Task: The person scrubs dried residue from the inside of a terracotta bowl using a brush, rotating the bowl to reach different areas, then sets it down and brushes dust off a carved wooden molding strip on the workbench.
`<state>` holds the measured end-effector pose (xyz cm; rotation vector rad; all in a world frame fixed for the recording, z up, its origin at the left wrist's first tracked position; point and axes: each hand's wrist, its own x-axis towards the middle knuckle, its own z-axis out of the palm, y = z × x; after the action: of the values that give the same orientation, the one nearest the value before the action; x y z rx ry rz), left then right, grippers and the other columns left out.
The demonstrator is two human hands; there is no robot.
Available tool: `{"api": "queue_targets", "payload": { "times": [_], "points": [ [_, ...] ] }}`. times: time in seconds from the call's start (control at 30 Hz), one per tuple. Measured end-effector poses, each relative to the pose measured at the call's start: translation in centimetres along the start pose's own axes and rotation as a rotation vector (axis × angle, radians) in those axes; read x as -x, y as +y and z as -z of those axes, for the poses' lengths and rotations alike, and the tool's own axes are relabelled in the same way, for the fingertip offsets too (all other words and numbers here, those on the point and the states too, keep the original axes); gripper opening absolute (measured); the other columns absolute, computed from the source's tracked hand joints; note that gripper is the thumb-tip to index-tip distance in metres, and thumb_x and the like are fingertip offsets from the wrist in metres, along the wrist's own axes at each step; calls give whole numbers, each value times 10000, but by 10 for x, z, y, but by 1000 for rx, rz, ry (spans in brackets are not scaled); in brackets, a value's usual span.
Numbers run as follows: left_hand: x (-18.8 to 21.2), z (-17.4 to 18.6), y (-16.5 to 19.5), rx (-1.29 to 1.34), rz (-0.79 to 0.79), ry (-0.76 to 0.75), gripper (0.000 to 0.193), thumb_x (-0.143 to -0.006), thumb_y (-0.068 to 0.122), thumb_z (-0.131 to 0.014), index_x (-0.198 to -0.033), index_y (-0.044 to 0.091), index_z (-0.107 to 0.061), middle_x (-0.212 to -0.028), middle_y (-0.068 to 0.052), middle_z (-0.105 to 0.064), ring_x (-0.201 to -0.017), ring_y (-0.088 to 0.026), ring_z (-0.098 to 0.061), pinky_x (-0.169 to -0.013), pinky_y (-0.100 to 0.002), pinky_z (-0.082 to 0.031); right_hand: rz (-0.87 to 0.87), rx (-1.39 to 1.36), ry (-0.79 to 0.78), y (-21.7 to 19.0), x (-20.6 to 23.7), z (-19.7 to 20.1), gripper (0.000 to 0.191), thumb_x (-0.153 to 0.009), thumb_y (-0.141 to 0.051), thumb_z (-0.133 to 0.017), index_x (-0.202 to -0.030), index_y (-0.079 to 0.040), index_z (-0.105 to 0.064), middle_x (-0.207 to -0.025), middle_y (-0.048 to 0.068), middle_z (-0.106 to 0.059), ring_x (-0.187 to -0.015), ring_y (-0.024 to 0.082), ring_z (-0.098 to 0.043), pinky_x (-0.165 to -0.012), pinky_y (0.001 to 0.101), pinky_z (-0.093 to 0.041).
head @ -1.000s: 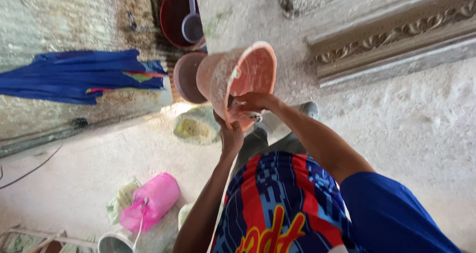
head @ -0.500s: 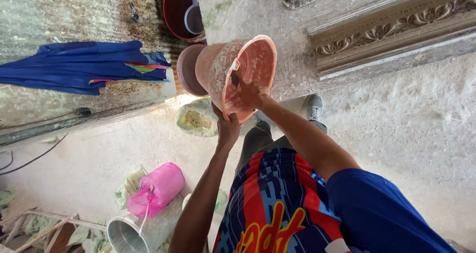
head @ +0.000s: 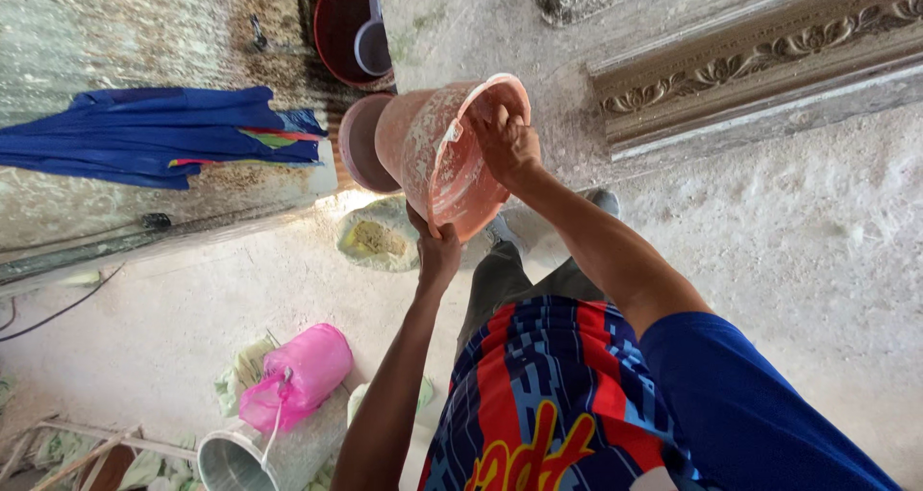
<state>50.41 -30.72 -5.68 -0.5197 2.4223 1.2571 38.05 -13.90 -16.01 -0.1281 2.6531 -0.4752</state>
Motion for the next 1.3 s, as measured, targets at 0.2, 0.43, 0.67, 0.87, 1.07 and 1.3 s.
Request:
{"api": "queue_targets", "payload": {
  "times": [0.2,0.43,0.67,0.87,1.07,1.3],
  "points": [
    [-5,-1,-15,-25,84,-33,908,-982,164,-468,-1596,217,199,-1153,-384,-657,-884,-475,-737,-664,-492,-601,155,-314,-347,-35,22,-25,418,-1083,-362,-550,-1492,-305,-486,-1429,263,-535,-1054,362,-561,-909,568,-480],
    [-9,-10,-36,145,71,-5,892,-952,132,-435,-1611,247,155,-1246,-364,-616,-867,-453,-746,-632,-489,-595,144,-388,-335,-10,7,-5,365,-1040,-414,-594,-1373,-265,-626,-1271,218,-676,-1002,345,-561,-946,591,-440],
    [-8,-13,-42,185,-25,4,870,-990,160,-481,-1595,244,138,-1343,-367,-537,-996,-437,-724,-707,-485,-667,60,12,-3,1,8,-11,390,-1041,-385,-580,-1414,-277,-550,-1287,224,-655,-1004,345,-580,-911,573,-467],
    [-8,-11,-53,83,44,-16,910,-971,147,-490,-1623,190,144,-1200,-375,-619,-913,-422,-733,-689,-466,-623,211,-390,-412,-30,23,-32,423,-1041,-361,-568,-1448,-286,-485,-1301,229,-637,-1005,345,-597,-881,557,-491],
    [-4,13,-42,20,-18,-57,978,-978,139,-550,-1626,141,183,-1129,-407,-616,-798,-431,-676,-601,-478,-552,257,-418,-434,5,9,-4,464,-1041,-337,-555,-1483,-296,-420,-1315,234,-619,-1007,345,-613,-850,541,-515],
    [2,11,-6,-88,43,46,892,-950,154,-434,-1645,191,123,-1050,-345,-716,-735,-393,-721,-627,-473,-542,77,40,26,6,7,-2,521,-1041,-308,-541,-1524,-307,-345,-1332,240,-598,-1008,345,-633,-815,522,-542]
  ]
}}
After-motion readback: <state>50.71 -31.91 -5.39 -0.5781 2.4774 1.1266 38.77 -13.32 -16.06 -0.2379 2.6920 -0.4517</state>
